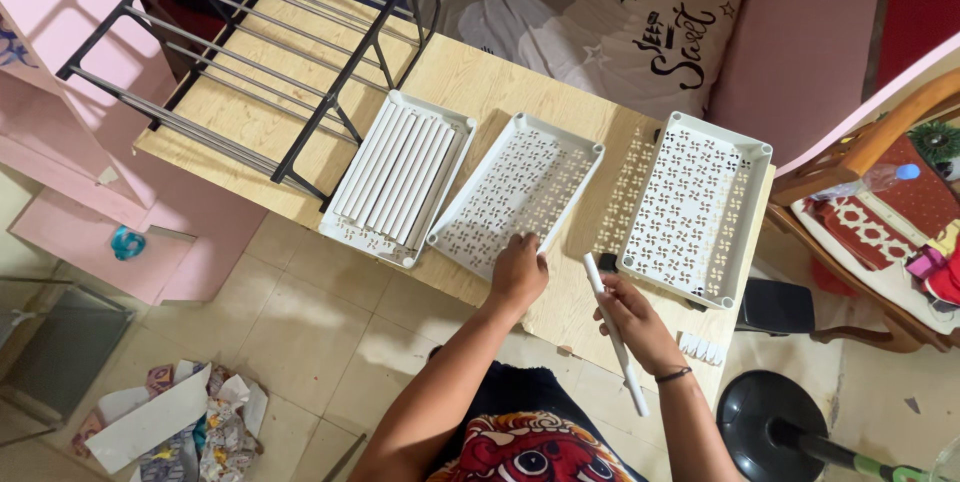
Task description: The person assembles a white plastic storage unit by hand on a wooden table. They connect vertical and horizontal plastic rods to perforated panels, forming a box-like structure, then place the assembled unit into a cardboard box.
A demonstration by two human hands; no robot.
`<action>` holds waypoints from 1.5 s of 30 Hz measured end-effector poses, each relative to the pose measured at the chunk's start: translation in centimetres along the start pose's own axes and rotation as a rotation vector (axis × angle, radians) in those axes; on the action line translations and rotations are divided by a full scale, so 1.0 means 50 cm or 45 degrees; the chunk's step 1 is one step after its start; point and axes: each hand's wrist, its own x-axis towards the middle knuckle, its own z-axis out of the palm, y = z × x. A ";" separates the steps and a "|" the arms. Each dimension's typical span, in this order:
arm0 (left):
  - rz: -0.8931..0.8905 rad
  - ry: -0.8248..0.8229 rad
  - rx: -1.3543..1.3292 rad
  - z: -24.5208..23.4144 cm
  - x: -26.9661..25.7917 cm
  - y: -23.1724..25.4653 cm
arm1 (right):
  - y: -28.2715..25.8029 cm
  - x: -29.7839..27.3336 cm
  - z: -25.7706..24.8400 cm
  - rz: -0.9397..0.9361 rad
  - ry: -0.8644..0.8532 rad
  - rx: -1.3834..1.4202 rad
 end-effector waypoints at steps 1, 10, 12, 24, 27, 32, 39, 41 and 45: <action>-0.005 -0.010 0.016 0.011 -0.004 -0.007 | 0.005 0.001 -0.002 -0.039 0.000 -0.036; 0.073 0.089 -0.005 0.059 -0.033 -0.082 | 0.001 0.020 0.011 -0.050 0.069 0.127; 0.047 0.077 0.019 0.058 -0.034 -0.085 | 0.000 0.032 0.021 -0.023 0.067 0.243; -0.116 -0.304 -0.560 -0.157 -0.172 0.039 | 0.011 0.145 0.101 -0.124 0.146 0.723; -0.087 -0.257 -0.529 -0.193 -0.202 0.029 | -0.006 0.185 0.147 -0.135 0.112 0.749; 0.134 0.067 -0.439 -0.203 -0.207 -0.041 | -0.061 0.248 0.248 -0.182 0.069 0.583; 0.269 0.324 -0.305 -0.269 -0.143 -0.154 | -0.154 0.274 0.416 -0.750 0.158 -0.316; 0.280 0.352 -0.244 -0.291 -0.115 -0.185 | -0.170 0.282 0.458 -0.776 0.145 -0.470; 0.142 0.276 -0.106 -0.323 -0.062 -0.252 | -0.172 0.315 0.518 -0.966 0.128 -0.720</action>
